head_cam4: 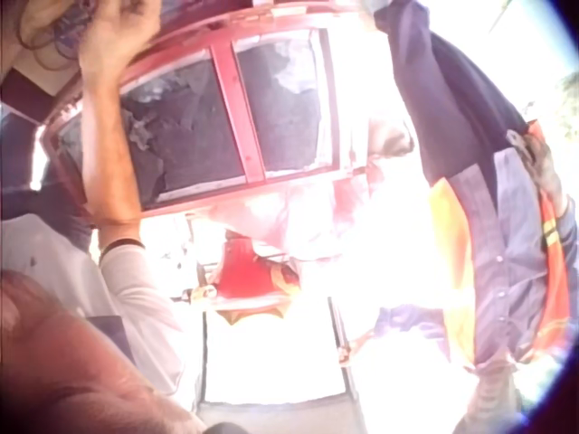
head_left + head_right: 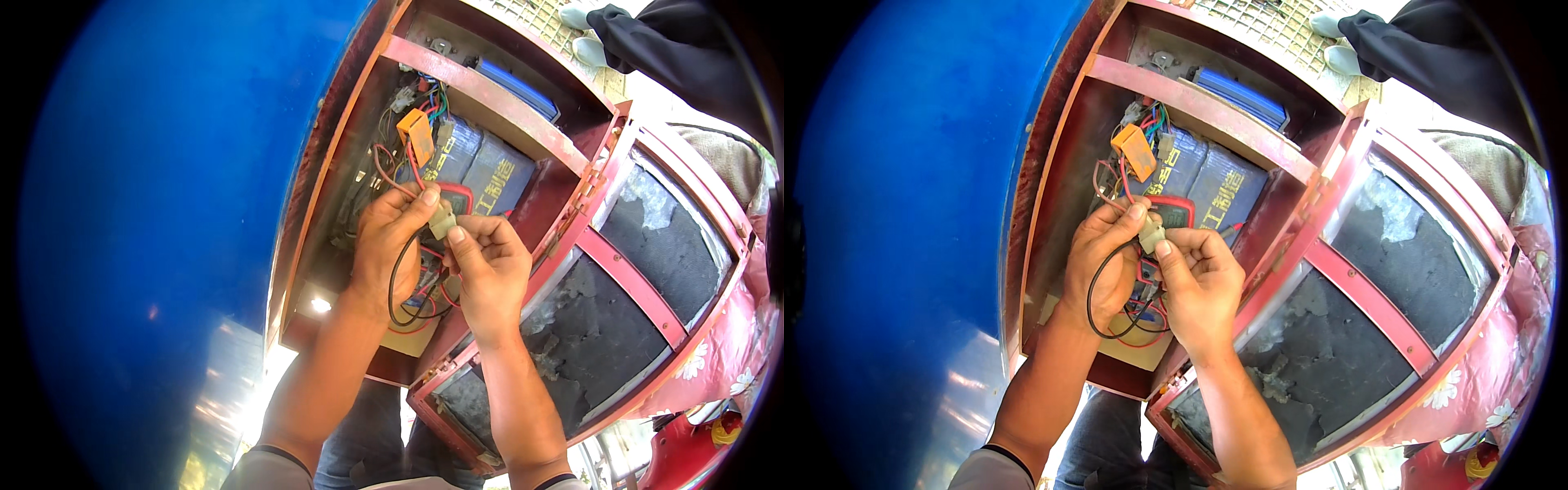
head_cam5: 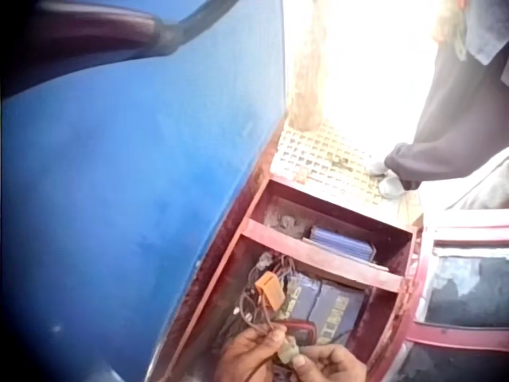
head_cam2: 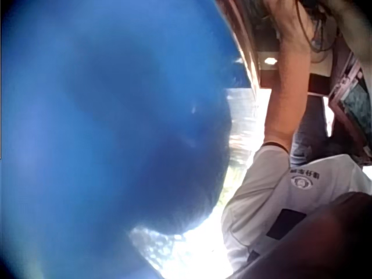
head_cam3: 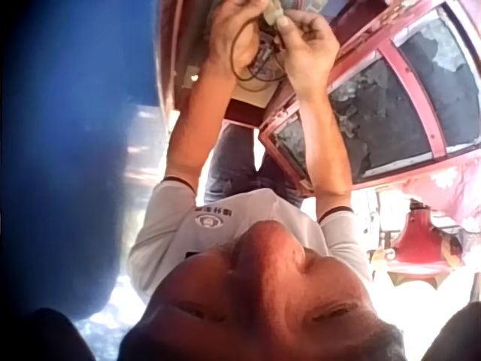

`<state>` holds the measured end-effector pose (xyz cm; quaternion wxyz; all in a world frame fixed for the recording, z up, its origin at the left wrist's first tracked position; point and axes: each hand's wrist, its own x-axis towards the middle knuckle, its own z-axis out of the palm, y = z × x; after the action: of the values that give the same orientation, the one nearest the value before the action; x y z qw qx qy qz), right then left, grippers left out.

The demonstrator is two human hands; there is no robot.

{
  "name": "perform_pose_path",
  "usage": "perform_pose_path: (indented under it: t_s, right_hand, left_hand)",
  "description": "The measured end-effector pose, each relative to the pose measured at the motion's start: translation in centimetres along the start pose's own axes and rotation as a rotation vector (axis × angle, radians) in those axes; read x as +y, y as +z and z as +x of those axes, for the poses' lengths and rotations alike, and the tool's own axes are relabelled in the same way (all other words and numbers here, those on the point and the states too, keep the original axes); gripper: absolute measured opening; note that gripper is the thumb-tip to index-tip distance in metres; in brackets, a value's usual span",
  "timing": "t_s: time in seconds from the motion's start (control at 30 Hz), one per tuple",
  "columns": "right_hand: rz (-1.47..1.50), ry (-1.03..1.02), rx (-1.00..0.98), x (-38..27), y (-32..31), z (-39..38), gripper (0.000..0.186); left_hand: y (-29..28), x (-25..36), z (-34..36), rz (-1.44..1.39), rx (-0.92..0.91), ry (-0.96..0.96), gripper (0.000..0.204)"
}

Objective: The person uses a multimeter to test electrical connections inside a compartment containing a battery and wiring. They probe various terminals and connectors with the multimeter leads, then manipulate the wires and connectors by hand to adjust the setup.

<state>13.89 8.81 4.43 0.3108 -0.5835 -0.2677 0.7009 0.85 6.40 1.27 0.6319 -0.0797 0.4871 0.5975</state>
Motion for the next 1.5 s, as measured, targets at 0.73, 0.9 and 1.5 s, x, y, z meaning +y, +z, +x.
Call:
perform_pose_path:
  t_s: [0.73, 0.9, 1.5]
  right_hand:
    - [-0.759, -0.598, -0.024, -5.1, -2.1, 2.1, 0.022]
    - [-1.100, -0.776, -0.279, -8.9, -1.6, 4.9, 0.030]
    - [-1.027, -0.425, -0.366, -4.7, -1.6, 8.0, 0.020]
  left_hand:
    - [-1.9, 3.2, -0.9, 0.329, -0.006, -0.030, 0.017]
    - [0.9, -2.0, -0.4, 0.612, 0.056, 0.192, 0.020]
    - [-1.7, 2.7, -1.8, 1.126, 0.144, 0.530, 0.031]
